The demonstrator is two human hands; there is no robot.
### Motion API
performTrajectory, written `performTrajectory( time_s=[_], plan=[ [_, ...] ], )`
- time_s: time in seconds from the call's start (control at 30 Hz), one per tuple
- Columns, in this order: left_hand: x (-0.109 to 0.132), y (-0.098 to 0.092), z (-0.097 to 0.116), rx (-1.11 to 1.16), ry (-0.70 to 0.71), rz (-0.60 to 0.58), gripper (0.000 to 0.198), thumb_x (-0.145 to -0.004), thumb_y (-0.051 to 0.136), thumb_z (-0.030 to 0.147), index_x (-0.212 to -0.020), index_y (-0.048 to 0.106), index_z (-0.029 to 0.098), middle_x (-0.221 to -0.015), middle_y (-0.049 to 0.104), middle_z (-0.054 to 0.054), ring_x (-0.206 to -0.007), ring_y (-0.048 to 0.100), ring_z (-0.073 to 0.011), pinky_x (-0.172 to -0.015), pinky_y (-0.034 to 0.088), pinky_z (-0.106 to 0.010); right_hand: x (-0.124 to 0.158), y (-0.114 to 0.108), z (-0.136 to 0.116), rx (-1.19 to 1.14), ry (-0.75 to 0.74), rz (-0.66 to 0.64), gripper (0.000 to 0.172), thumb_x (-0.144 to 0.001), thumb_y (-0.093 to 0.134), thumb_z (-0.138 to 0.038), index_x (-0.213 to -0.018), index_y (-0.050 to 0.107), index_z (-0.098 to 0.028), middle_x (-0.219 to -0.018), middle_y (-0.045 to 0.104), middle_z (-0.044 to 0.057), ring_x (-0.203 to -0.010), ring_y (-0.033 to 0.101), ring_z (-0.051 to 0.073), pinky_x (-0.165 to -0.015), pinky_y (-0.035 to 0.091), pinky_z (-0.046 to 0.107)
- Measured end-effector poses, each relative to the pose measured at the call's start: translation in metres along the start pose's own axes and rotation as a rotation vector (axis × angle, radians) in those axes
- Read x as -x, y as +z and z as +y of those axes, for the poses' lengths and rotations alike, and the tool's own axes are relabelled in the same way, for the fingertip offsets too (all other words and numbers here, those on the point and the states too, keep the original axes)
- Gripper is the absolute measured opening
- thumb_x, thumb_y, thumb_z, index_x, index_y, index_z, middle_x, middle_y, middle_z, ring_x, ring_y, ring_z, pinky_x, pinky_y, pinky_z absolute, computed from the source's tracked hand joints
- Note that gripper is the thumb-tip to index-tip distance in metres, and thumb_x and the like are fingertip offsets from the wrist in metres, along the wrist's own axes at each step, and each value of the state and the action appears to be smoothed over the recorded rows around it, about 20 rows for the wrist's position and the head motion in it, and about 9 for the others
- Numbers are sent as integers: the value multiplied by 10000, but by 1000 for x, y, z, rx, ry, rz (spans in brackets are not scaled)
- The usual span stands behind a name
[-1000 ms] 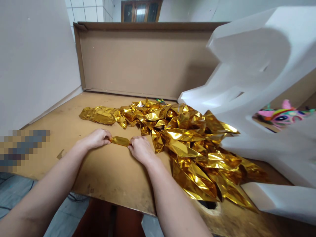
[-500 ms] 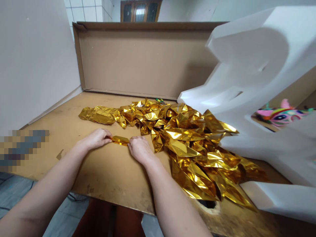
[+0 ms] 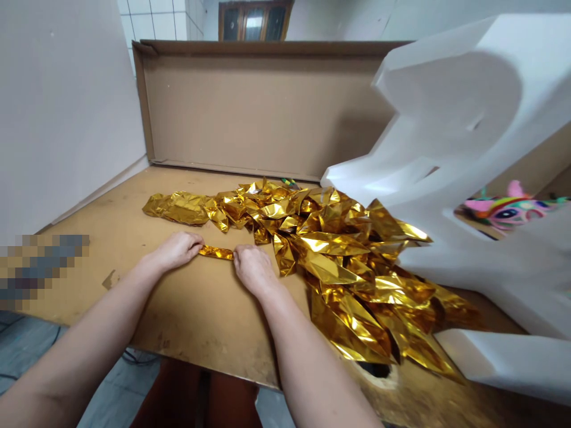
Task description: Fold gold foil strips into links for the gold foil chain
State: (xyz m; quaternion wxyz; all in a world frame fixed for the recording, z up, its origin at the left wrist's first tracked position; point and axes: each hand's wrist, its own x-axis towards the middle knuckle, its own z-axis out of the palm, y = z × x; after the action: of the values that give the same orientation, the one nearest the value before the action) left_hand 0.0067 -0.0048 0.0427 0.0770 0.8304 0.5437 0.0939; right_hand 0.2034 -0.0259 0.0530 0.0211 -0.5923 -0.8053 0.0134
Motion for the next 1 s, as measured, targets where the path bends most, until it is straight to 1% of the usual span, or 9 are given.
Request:
performTrajectory(
  time_s=[0.17,0.27,0.37,0.5,0.7,0.87,1.0],
  plan=[
    [-1,0,1,9,-56,-5,249,-892,421,239,-916,663,186,-894,703,-89,-822,640,-214,-716,450,-273,-1,2,1,-72,79,-15,317,-938,346,-252,-1047,639,-197,-1039,700,102,-934,642,222,-740,424,282],
    [-1,0,2,16,-88,10,239,-893,430,250,-932,658,186,-864,702,-76,-804,639,-204,-713,448,-267,-1,2,0,-124,112,-27,327,-934,341,-261,-1061,637,-204,-1032,702,98,-927,643,222,-731,428,283],
    [-1,-1,3,33,-133,7,240,-902,430,262,-956,649,179,-859,702,-77,-811,637,-206,-717,444,-271,-1,2,-2,-142,122,-26,327,-931,342,-257,-1065,635,-203,-1032,703,101,-926,644,225,-717,431,282],
    [-2,-1,5,70,-187,-11,222,-905,446,263,-951,645,179,-909,700,-81,-860,634,-210,-743,439,-272,0,2,-2,-146,128,-23,315,-930,353,-250,-1076,630,-212,-1032,705,93,-926,645,219,-702,427,274],
    [-4,0,7,125,-230,1,183,-878,486,229,-913,655,171,-912,702,-85,-870,629,-219,-754,437,-282,-1,3,-3,-148,138,-33,301,-927,366,-225,-1072,630,-212,-1024,707,84,-925,643,204,-686,409,259],
    [-5,2,7,135,-259,27,173,-869,498,222,-896,661,172,-876,700,-72,-835,625,-204,-732,426,-267,0,2,-4,-163,172,-37,299,-931,374,-246,-1059,641,-206,-998,708,83,-900,638,197,-663,391,251],
    [-6,5,6,184,-252,44,160,-861,509,212,-873,661,166,-823,689,-63,-782,610,-198,-694,407,-267,0,1,-4,-175,187,-39,311,-938,371,-267,-1073,644,-207,-975,709,82,-870,635,194,-642,377,250]
  ],
)
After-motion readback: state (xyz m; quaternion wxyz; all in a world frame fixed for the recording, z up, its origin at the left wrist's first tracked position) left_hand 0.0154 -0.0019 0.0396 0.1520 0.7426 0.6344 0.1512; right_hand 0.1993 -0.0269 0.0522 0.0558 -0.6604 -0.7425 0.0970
